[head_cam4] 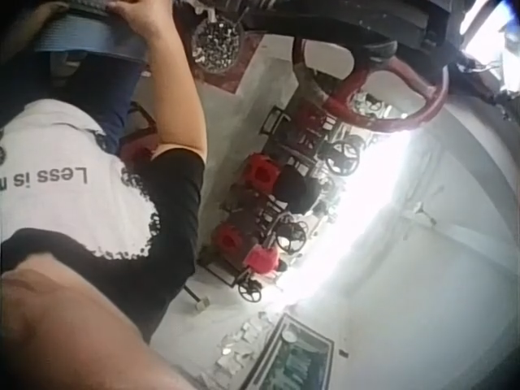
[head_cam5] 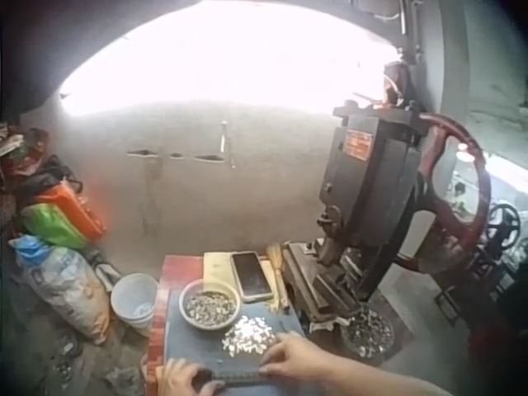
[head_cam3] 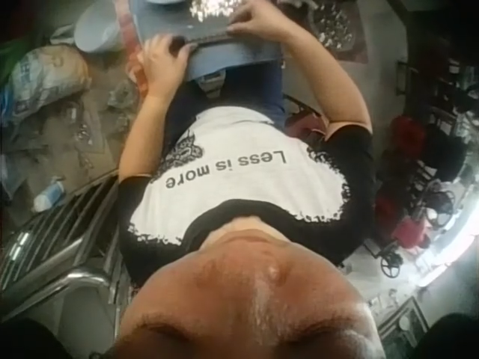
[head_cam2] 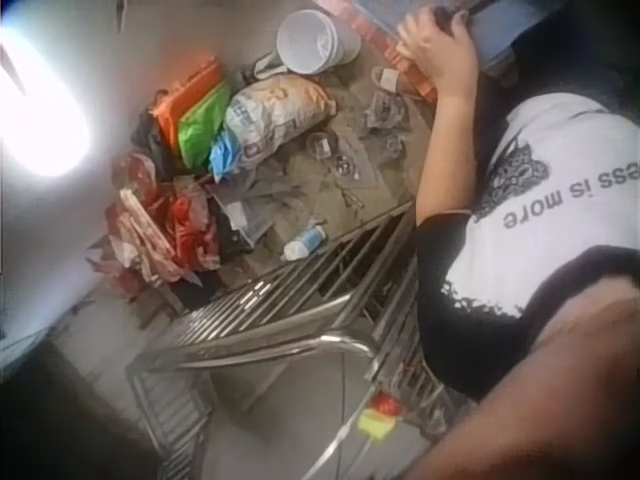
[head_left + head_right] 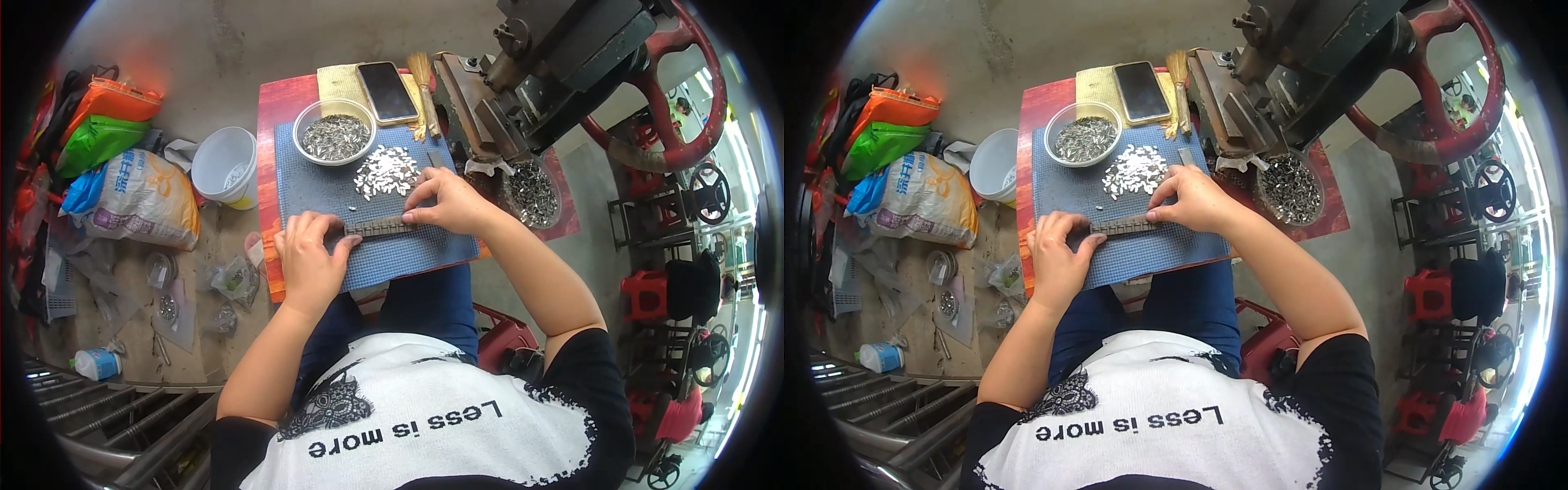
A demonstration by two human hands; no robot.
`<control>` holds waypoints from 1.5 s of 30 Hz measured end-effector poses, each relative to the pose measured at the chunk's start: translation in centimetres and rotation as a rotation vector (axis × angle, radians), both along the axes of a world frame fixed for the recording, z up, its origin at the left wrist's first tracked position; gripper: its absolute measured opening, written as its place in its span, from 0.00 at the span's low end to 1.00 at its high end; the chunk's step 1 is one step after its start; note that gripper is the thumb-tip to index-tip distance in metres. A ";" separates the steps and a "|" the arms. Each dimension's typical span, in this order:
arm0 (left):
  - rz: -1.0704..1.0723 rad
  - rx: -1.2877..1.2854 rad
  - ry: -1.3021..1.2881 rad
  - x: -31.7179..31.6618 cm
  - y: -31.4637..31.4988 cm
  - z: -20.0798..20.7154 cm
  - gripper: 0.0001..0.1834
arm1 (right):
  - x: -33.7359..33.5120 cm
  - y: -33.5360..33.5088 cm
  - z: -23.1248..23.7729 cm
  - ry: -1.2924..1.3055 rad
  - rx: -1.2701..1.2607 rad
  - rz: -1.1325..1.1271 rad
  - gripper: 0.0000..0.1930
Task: Placing small metal studs into a template jig and using a manual press to secure them.
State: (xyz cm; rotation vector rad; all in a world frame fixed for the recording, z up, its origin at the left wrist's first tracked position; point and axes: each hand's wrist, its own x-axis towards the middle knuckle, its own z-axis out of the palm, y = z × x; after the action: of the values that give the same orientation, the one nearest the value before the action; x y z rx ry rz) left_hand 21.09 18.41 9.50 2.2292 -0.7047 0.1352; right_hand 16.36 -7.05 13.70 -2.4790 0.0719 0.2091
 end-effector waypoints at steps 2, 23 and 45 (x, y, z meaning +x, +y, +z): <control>-0.002 -0.001 -0.002 0.0 0.0 -0.1 0.12 | -0.2 -0.3 0.0 0.006 0.009 -0.003 0.12; -0.010 -0.020 0.006 0.0 0.0 0.0 0.12 | 1.7 2.6 0.0 -0.079 0.013 0.085 0.10; -0.013 -0.018 -0.004 0.0 0.0 0.0 0.12 | 1.4 0.4 1.0 0.098 0.060 0.066 0.14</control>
State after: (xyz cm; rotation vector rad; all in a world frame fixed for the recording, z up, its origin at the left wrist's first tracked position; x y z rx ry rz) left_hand 21.05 18.43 9.54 2.2076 -0.7173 0.1396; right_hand 17.74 -6.69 14.73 -2.4124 0.0253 0.3562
